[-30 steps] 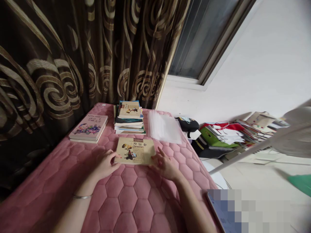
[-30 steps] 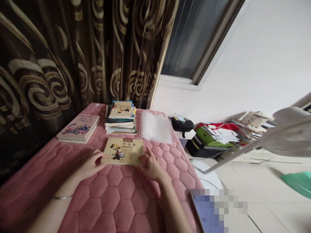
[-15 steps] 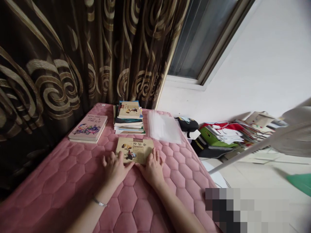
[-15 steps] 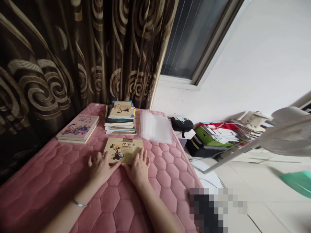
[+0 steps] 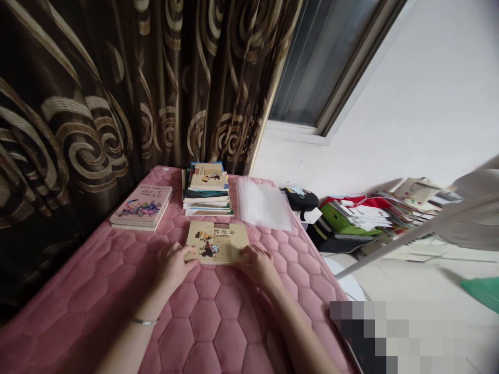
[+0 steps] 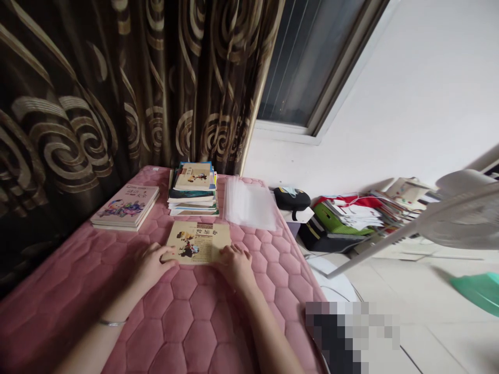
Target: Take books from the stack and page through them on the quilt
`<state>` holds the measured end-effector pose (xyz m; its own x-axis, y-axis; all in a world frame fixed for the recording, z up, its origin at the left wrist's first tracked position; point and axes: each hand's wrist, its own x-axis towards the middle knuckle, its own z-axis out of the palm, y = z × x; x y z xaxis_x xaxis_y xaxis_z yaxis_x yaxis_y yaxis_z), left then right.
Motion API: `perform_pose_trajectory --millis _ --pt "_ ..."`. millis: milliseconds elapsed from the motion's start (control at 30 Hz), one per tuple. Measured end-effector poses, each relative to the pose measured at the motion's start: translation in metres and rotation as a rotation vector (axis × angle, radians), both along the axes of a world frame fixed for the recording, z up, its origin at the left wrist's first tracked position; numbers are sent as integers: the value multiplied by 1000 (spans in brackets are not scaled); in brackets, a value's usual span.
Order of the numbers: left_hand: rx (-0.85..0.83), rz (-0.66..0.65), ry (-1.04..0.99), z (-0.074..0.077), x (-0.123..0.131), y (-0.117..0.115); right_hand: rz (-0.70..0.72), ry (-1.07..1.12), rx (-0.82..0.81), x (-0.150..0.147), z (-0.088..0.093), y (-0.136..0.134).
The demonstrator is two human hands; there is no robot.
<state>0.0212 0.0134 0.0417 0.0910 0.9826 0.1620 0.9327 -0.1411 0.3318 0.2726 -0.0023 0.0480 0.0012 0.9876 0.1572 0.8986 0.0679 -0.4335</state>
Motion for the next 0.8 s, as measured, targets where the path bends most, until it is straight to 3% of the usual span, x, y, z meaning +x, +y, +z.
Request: perform_pose_trajectory --millis 167,400,567,800 --pt "-53 -103 -116 4 -18 7 184 77 22 27 5 3" --pt "-41 -287 -291 -3 -37 15 278 184 -58 45 6 3" --pt "-48 -349 -284 -6 -45 19 333 218 -83 53 -2 5" --pt "-83 -408 -252 1 -51 20 362 272 -101 61 -9 11"
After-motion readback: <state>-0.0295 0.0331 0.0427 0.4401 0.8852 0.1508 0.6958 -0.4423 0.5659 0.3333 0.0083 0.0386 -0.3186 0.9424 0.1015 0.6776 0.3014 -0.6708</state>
